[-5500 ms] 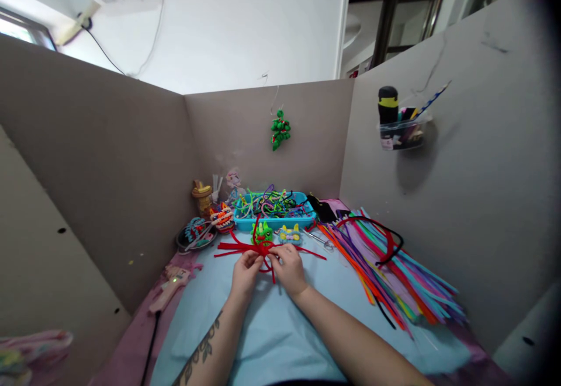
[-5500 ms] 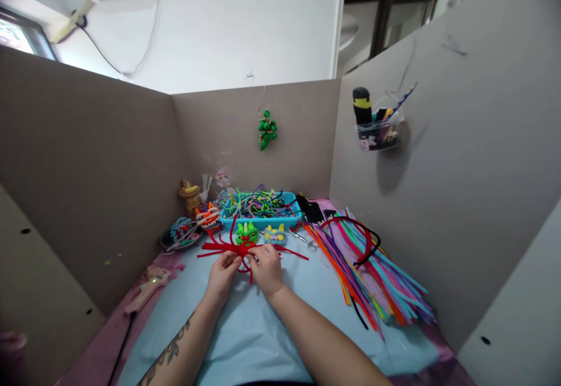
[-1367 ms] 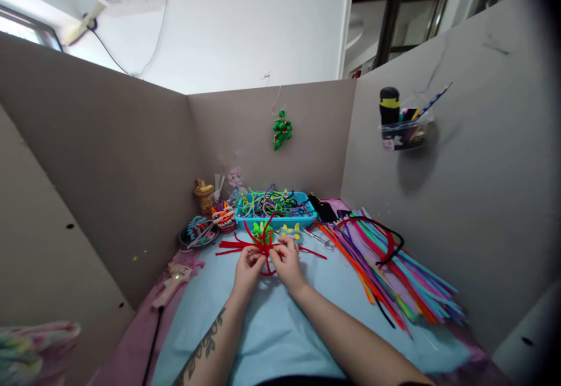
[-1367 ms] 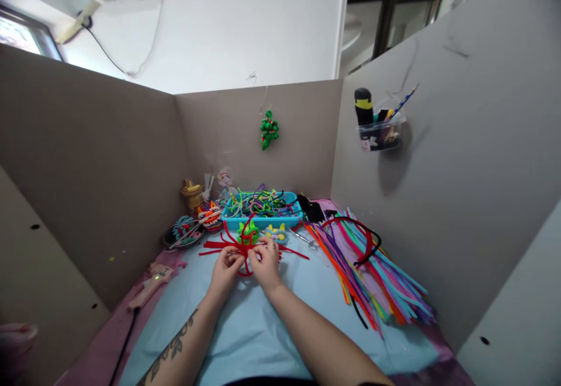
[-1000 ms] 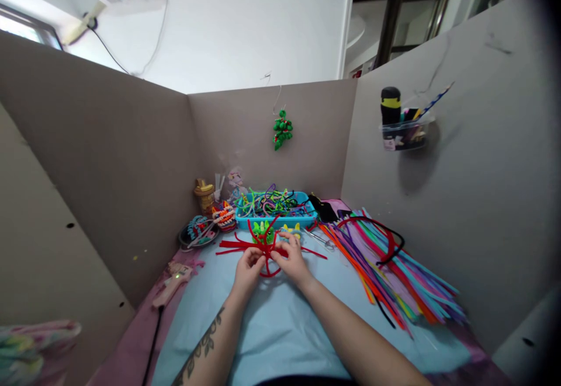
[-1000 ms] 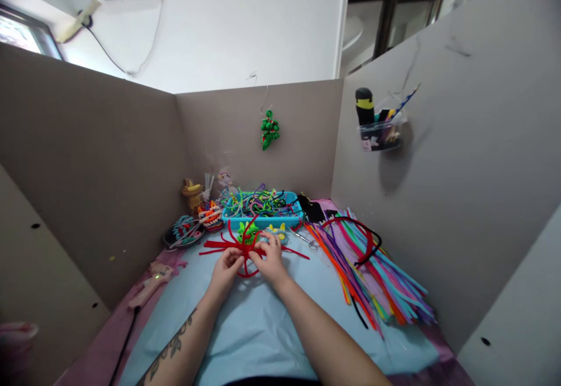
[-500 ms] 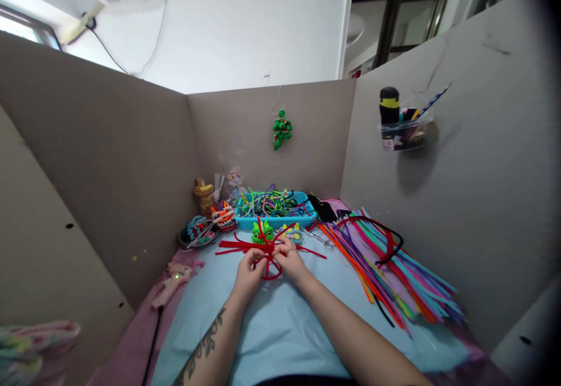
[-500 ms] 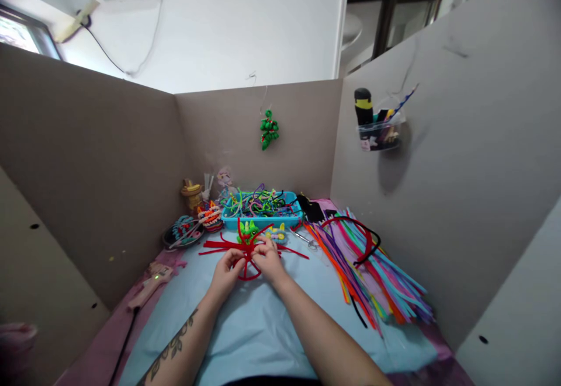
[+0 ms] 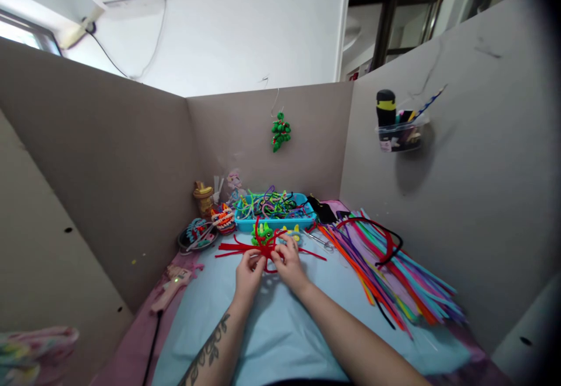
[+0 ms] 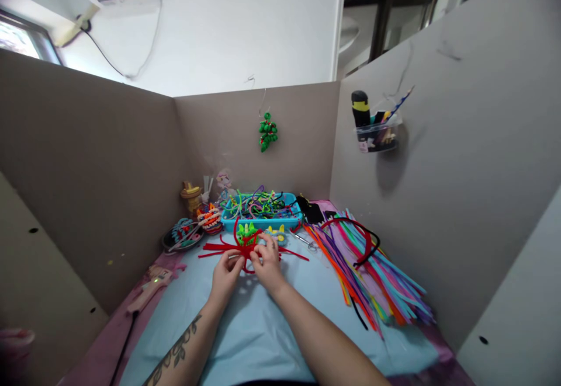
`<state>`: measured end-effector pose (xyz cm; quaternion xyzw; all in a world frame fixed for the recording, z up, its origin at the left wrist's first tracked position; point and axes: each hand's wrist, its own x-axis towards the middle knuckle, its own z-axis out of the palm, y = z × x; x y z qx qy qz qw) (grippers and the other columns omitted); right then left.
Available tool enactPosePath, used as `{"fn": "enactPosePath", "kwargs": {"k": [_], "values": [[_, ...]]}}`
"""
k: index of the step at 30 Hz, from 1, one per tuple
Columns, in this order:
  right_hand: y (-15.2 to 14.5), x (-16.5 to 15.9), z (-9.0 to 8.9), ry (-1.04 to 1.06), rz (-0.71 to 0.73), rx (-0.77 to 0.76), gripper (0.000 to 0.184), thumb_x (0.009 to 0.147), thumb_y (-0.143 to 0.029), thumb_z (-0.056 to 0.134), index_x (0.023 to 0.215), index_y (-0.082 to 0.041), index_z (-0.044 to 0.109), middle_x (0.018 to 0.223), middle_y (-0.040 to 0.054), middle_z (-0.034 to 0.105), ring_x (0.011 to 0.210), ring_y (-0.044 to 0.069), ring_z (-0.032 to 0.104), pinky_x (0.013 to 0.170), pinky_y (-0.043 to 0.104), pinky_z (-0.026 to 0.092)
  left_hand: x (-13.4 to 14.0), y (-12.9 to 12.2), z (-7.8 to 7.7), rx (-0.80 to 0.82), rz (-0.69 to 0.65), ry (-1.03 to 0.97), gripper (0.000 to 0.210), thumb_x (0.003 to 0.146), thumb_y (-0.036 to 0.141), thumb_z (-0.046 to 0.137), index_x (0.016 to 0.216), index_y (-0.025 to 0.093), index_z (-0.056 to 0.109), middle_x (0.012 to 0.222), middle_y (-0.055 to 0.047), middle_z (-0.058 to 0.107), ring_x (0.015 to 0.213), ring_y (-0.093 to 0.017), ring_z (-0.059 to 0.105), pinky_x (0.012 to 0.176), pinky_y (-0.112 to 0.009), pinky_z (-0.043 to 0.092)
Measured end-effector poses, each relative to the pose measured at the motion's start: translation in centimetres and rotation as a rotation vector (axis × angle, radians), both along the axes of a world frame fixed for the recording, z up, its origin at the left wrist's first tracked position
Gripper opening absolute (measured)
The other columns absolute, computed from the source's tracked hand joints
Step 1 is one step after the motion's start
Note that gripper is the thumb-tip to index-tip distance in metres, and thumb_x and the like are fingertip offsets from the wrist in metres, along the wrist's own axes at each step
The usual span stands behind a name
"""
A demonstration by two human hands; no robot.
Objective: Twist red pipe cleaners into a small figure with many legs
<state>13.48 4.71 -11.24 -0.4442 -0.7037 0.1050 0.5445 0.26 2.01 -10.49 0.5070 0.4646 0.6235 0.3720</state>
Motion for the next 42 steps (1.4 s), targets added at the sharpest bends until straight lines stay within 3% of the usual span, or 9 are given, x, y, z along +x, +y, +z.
{"fn": "enactPosePath", "kwargs": {"k": [5,12,18,21,25,31,35,42], "values": [[-0.2,-0.4,-0.1,-0.015,0.041,-0.001,0.012,0.078,-0.022,0.050,0.072,-0.020,0.060,0.118,0.0072,0.047,0.118,0.024,0.036,0.100,0.044,0.029,-0.2,0.5,-0.2,-0.178,-0.097,-0.235,0.040,0.057,0.036,0.073,0.084,0.017,0.051,0.049,0.007,0.053,0.037,-0.004,0.038,0.042,-0.016,0.023],[-0.2,-0.6,-0.3,0.047,0.003,-0.025,0.003,0.073,-0.023,0.058,0.072,-0.020,0.060,0.110,0.0073,0.050,0.112,0.024,0.041,0.097,0.042,0.033,-0.6,0.9,-0.5,-0.168,-0.073,-0.334,0.042,0.054,0.034,0.075,0.086,0.015,0.056,0.054,0.006,0.055,0.040,-0.004,0.039,0.042,-0.017,0.024],[-0.7,-0.7,0.1,-0.047,-0.008,0.050,0.006,0.072,-0.021,0.058,0.075,-0.021,0.063,0.104,0.0074,0.051,0.107,0.025,0.043,0.095,0.045,0.034,-0.6,0.9,-0.2,-0.157,-0.104,-0.384,0.055,0.055,0.034,0.074,0.104,0.014,0.059,0.051,0.009,0.048,0.038,-0.003,0.030,0.039,-0.018,0.020],[-0.8,-0.7,0.3,-0.070,-0.059,0.075,0.007,0.073,-0.020,0.057,0.073,-0.021,0.064,0.104,0.0076,0.050,0.107,0.026,0.041,0.095,0.046,0.032,-0.5,0.9,-0.5,-0.168,-0.136,-0.351,0.051,0.056,0.033,0.075,0.100,0.011,0.061,0.050,0.008,0.048,0.040,-0.003,0.032,0.039,-0.018,0.020],[-1.1,-0.6,0.5,-0.074,-0.083,0.057,0.010,0.074,-0.019,0.055,0.075,-0.021,0.065,0.091,0.0068,0.051,0.093,0.023,0.048,0.085,0.043,0.040,-0.6,1.2,-0.9,-0.163,-0.113,-0.338,0.043,0.056,0.034,0.075,0.089,0.011,0.063,0.056,0.005,0.053,0.040,-0.002,0.034,0.039,-0.017,0.022],[-0.5,-1.4,-0.6,0.134,0.093,-0.186,0.016,0.076,-0.023,0.049,0.082,-0.019,0.064,0.085,0.0066,0.061,0.072,0.019,0.060,0.062,0.030,0.049,-0.9,1.5,-1.1,-0.221,-0.076,-0.416,0.048,0.049,0.034,0.079,0.089,0.012,0.064,0.060,0.004,0.057,0.036,0.001,0.031,0.036,-0.016,0.021],[-0.1,-1.9,-1.1,0.321,0.198,-0.451,0.016,0.075,-0.031,0.048,0.081,-0.019,0.057,0.072,0.0009,0.062,0.040,0.012,0.053,0.036,0.023,0.039,-0.8,1.6,-1.4,-0.229,-0.089,-0.398,0.050,0.051,0.032,0.079,0.094,0.011,0.064,0.063,0.002,0.060,0.038,0.000,0.034,0.037,-0.016,0.023],[-0.4,-2.4,-0.8,0.429,0.250,-0.563,0.015,0.071,-0.032,0.051,0.075,-0.018,0.050,0.050,-0.0062,0.052,0.032,0.009,0.048,0.029,0.017,0.032,-0.5,1.9,-1.7,-0.257,-0.082,-0.445,0.050,0.049,0.028,0.080,0.093,0.009,0.064,0.065,-0.001,0.063,0.037,0.001,0.034,0.036,-0.015,0.021]]}}
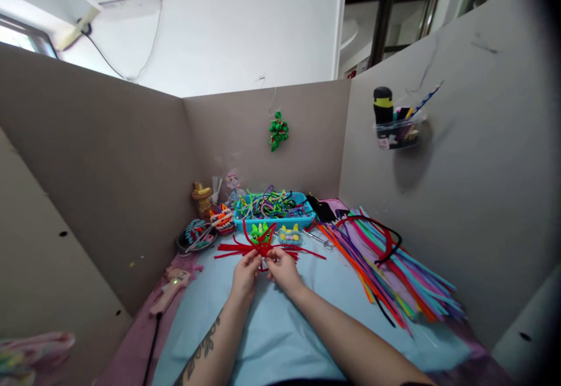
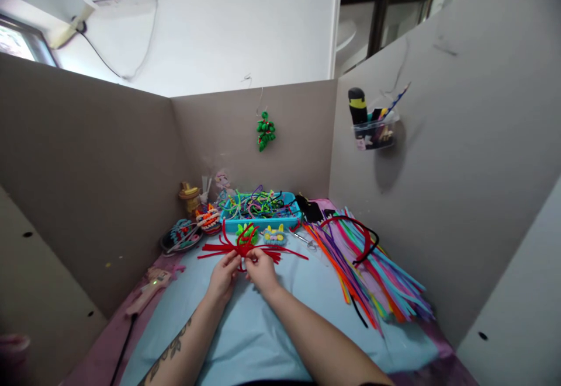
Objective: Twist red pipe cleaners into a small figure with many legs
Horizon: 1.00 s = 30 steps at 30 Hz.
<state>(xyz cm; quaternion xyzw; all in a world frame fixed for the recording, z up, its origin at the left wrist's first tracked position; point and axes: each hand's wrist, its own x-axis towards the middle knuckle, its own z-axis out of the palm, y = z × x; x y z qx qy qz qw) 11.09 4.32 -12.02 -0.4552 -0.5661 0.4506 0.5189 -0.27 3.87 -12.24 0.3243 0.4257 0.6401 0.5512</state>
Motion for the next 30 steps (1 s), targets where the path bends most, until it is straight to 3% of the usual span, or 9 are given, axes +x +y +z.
{"fn": "enactPosePath", "kwargs": {"k": [5,11,18,30], "values": [[-0.3,-0.2,0.3,0.027,-0.024,-0.002,0.012,0.070,-0.031,0.051,0.071,-0.019,0.048,0.044,-0.0075,0.047,0.032,0.009,0.046,0.029,0.017,0.032,0.2,-0.2,0.3,-0.011,0.015,0.035,0.049,0.048,0.031,0.080,0.090,0.010,0.065,0.054,0.003,0.057,0.035,0.000,0.034,0.035,-0.016,0.021],[-0.5,-0.5,0.6,0.084,-0.024,-0.014,0.013,0.071,-0.031,0.051,0.072,-0.019,0.048,0.044,-0.0069,0.049,0.033,0.009,0.046,0.029,0.016,0.032,0.5,-0.5,0.7,0.016,0.034,0.083,0.048,0.050,0.033,0.079,0.088,0.008,0.065,0.064,-0.002,0.063,0.036,0.000,0.036,0.036,-0.016,0.024],[-0.9,-0.6,0.9,0.125,-0.029,-0.005,0.014,0.070,-0.032,0.054,0.071,-0.018,0.049,0.041,-0.0072,0.048,0.032,0.008,0.043,0.031,0.016,0.031,0.5,-0.5,0.6,0.063,0.036,0.103,0.040,0.052,0.033,0.078,0.081,0.009,0.065,0.065,-0.001,0.063,0.038,-0.001,0.039,0.038,-0.017,0.028],[-0.5,-0.2,0.6,0.084,-0.024,0.071,0.016,0.070,-0.033,0.054,0.067,-0.017,0.052,0.057,-0.0032,0.053,0.039,0.009,0.047,0.037,0.020,0.035,0.6,-0.8,0.9,0.090,0.039,0.104,0.036,0.052,0.032,0.078,0.078,0.011,0.065,0.063,0.000,0.063,0.042,-0.004,0.044,0.041,-0.018,0.034]]}}
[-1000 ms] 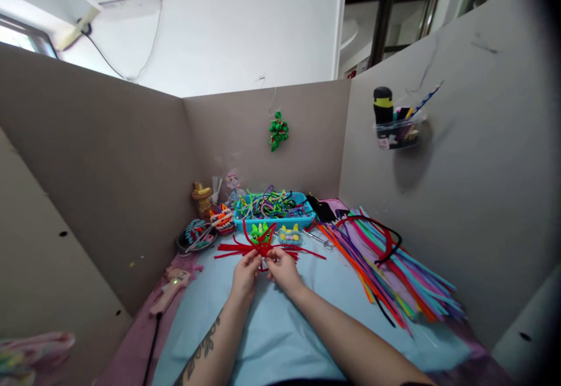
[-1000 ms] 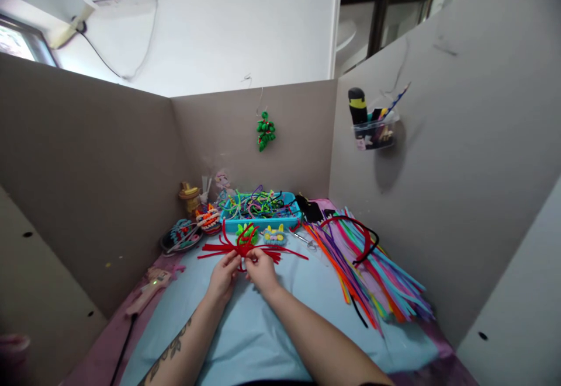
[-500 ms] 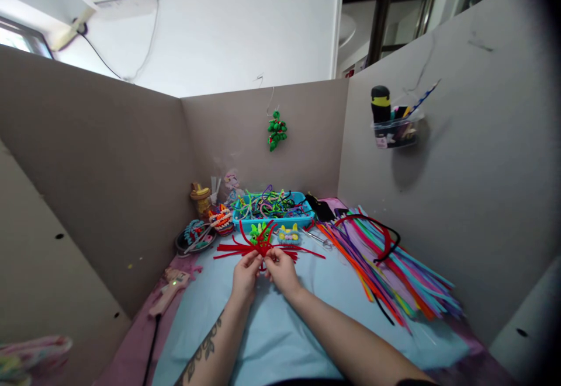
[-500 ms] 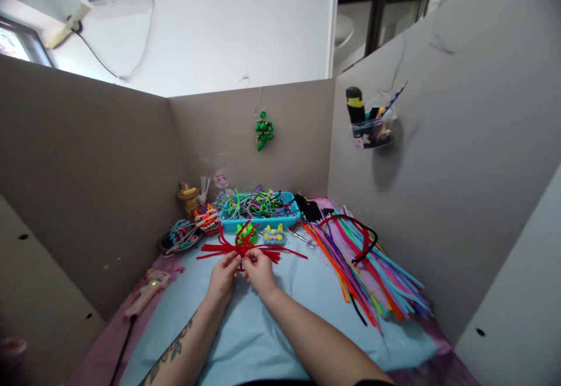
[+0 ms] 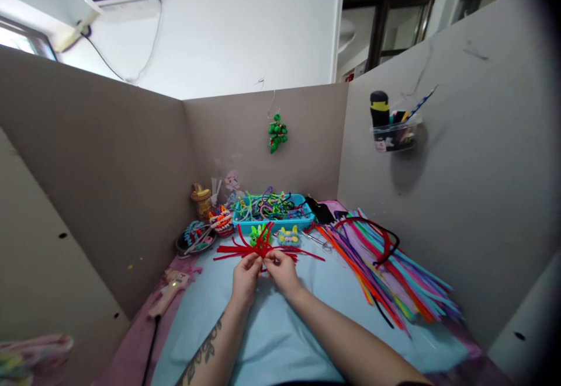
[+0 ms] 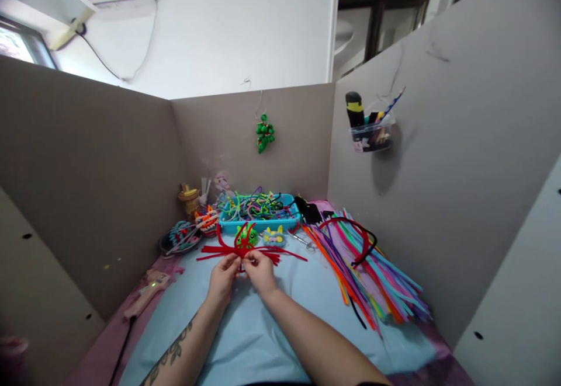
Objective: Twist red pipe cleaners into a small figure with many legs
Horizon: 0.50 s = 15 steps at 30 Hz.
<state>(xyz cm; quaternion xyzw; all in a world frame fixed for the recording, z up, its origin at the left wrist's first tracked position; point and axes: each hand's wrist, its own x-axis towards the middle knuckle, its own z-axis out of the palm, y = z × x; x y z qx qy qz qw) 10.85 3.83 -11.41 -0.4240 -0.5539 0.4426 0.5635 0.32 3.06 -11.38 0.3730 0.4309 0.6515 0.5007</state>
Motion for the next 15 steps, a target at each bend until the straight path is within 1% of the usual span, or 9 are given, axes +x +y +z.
{"fn": "enactPosePath", "kwargs": {"k": [2,5,6,9,13,15], "values": [[0.2,0.3,-0.1,-0.050,-0.037,0.048,0.014,0.070,-0.031,0.054,0.069,-0.017,0.054,0.061,-0.0012,0.056,0.044,0.010,0.049,0.043,0.021,0.039,-0.2,0.2,-0.2,0.005,0.005,-0.005,0.038,0.053,0.033,0.077,0.082,0.012,0.065,0.063,0.001,0.063,0.043,-0.005,0.045,0.043,-0.018,0.035],[0.7,0.8,-0.1,-0.084,-0.159,0.152,0.013,0.069,-0.029,0.056,0.072,-0.016,0.057,0.069,0.0023,0.058,0.060,0.014,0.053,0.054,0.023,0.042,-0.5,0.6,-0.6,0.008,0.038,0.009,0.041,0.054,0.034,0.076,0.086,0.012,0.064,0.062,0.001,0.062,0.045,-0.006,0.046,0.044,-0.019,0.035],[0.9,1.0,-0.1,-0.077,-0.179,0.179,0.014,0.069,-0.029,0.057,0.072,-0.016,0.058,0.072,0.0029,0.057,0.064,0.015,0.053,0.057,0.023,0.043,-0.5,0.7,-0.7,0.010,0.043,0.027,0.042,0.054,0.034,0.076,0.087,0.012,0.064,0.061,0.001,0.062,0.046,-0.007,0.047,0.044,-0.019,0.036],[1.6,1.4,-0.2,-0.032,-0.138,0.186,0.017,0.070,-0.033,0.058,0.067,-0.016,0.056,0.070,0.0009,0.053,0.064,0.013,0.048,0.058,0.023,0.041,-0.5,0.7,-0.9,0.033,0.031,0.102,0.042,0.056,0.034,0.075,0.089,0.010,0.064,0.065,-0.002,0.063,0.048,-0.008,0.048,0.045,-0.019,0.037],[2.4,1.7,-0.3,-0.013,-0.062,0.147,0.029,0.069,-0.036,0.060,0.053,-0.017,0.044,0.059,-0.0038,0.040,0.056,0.010,0.038,0.053,0.020,0.034,-0.3,0.4,-0.6,0.049,0.017,0.171,0.040,0.057,0.034,0.073,0.088,0.010,0.066,0.072,-0.006,0.067,0.050,-0.009,0.051,0.047,-0.020,0.037],[2.6,1.9,-0.1,-0.027,-0.053,0.146,0.032,0.068,-0.036,0.061,0.050,-0.017,0.042,0.059,-0.0044,0.038,0.056,0.009,0.036,0.054,0.021,0.032,-0.2,0.2,-0.5,0.057,0.014,0.180,0.037,0.057,0.033,0.074,0.085,0.010,0.066,0.074,-0.007,0.068,0.056,-0.012,0.056,0.052,-0.021,0.041]]}}
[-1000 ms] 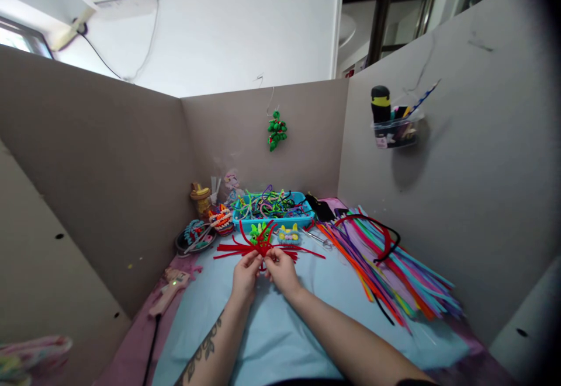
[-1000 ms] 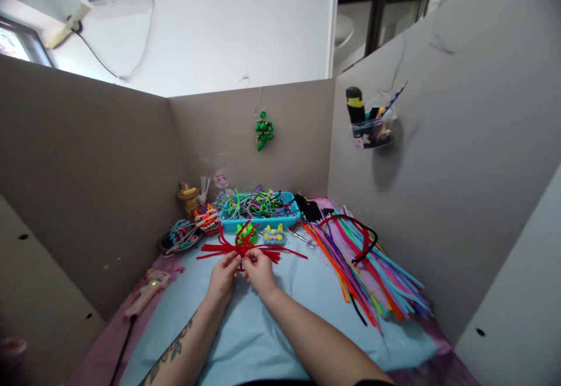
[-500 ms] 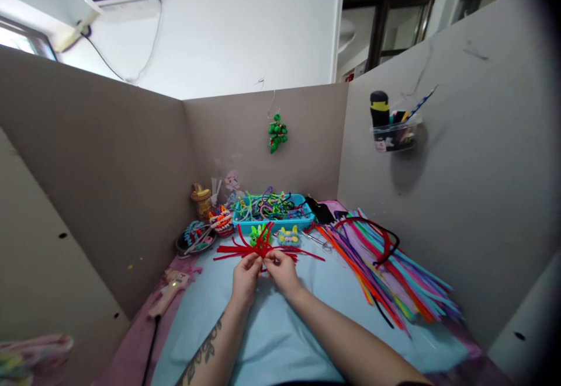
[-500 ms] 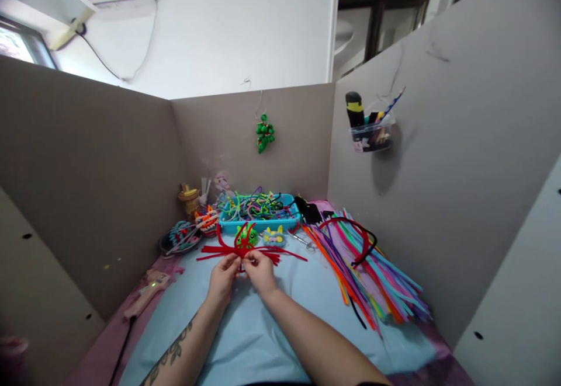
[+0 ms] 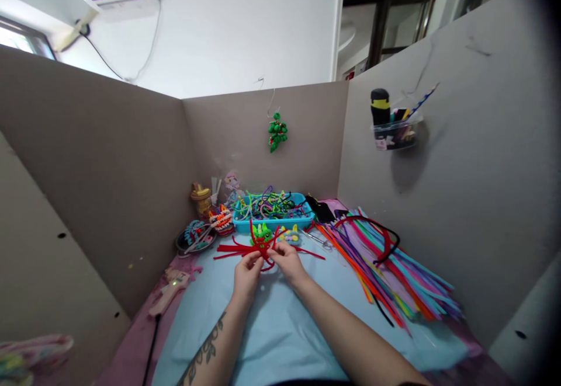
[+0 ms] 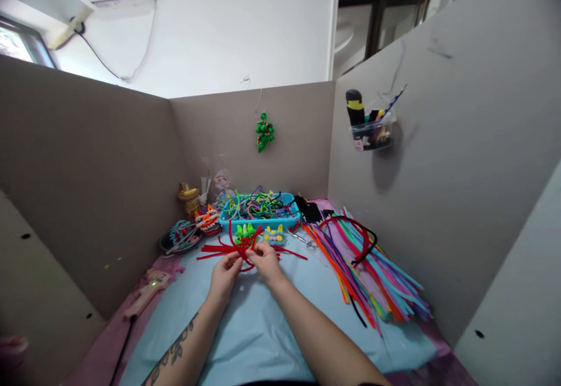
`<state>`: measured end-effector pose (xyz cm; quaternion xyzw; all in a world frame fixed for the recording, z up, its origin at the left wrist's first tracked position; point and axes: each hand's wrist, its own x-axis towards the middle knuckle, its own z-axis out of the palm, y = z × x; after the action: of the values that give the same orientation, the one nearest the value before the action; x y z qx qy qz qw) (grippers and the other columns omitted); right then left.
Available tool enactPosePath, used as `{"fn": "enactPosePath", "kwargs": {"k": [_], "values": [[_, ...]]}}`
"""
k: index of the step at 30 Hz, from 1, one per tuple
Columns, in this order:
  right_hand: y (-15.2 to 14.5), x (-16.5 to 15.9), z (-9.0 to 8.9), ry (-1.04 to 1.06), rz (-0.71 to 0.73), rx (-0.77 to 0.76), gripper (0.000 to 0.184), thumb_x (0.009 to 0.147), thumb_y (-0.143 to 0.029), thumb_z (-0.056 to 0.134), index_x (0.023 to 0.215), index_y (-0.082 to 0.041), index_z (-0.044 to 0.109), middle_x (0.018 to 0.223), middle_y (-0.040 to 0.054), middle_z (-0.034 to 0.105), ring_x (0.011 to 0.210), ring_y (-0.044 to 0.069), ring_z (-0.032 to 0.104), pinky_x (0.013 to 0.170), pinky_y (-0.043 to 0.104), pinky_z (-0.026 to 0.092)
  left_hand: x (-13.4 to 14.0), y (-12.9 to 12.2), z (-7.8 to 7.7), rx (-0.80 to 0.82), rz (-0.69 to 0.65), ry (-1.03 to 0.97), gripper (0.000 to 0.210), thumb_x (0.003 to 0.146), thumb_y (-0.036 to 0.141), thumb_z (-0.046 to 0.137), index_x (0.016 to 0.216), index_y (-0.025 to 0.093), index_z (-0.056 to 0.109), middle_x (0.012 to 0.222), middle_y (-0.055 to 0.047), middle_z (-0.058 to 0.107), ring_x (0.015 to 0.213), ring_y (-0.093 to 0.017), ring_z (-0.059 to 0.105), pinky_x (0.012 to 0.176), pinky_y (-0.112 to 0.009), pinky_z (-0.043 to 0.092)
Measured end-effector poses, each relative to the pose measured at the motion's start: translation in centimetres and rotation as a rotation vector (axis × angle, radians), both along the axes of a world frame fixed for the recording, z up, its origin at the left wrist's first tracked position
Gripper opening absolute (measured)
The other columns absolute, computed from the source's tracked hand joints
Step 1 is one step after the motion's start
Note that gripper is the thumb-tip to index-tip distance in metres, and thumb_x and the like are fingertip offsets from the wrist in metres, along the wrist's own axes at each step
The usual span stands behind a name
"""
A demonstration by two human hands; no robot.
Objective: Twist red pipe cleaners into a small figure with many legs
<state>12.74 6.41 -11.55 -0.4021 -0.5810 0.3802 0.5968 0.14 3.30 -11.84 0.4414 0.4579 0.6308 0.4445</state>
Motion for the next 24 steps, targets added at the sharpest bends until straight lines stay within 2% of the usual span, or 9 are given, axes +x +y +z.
{"fn": "enactPosePath", "kwargs": {"k": [4,11,19,24], "values": [[0.4,0.3,0.3,-0.019,-0.029,0.006,0.030,0.066,-0.036,0.062,0.049,-0.018,0.044,0.057,-0.0042,0.039,0.058,0.011,0.038,0.057,0.022,0.033,0.2,-0.2,0.3,0.038,-0.037,0.003,0.030,0.055,0.030,0.074,0.078,0.012,0.067,0.076,-0.008,0.069,0.068,-0.017,0.061,0.065,-0.025,0.045],[0.3,-0.1,-0.1,0.059,-0.117,-0.052,0.037,0.063,-0.046,0.062,0.048,-0.019,0.042,0.051,-0.0049,0.038,0.056,0.011,0.038,0.054,0.022,0.033,0.3,-0.4,0.6,0.011,-0.076,-0.050,0.030,0.055,0.030,0.075,0.079,0.014,0.065,0.075,-0.006,0.069,0.068,-0.016,0.061,0.064,-0.025,0.044],[0.1,-0.8,-0.6,0.092,-0.106,-0.107,0.039,0.062,-0.048,0.062,0.049,-0.019,0.040,0.050,-0.0064,0.037,0.050,0.009,0.035,0.048,0.020,0.029,0.4,-0.3,0.4,0.004,-0.025,-0.030,0.037,0.053,0.029,0.077,0.083,0.013,0.063,0.076,-0.006,0.067,0.066,-0.015,0.061,0.063,-0.024,0.044],[0.2,0.1,-0.5,0.021,-0.084,-0.077,0.034,0.073,-0.045,0.054,0.054,-0.018,0.044,0.052,-0.0055,0.038,0.051,0.009,0.037,0.050,0.021,0.033,0.4,-0.2,0.6,-0.005,-0.002,-0.035,0.036,0.051,0.029,0.077,0.079,0.013,0.063,0.075,-0.005,0.068,0.067,-0.015,0.061,0.065,-0.025,0.044]]}}
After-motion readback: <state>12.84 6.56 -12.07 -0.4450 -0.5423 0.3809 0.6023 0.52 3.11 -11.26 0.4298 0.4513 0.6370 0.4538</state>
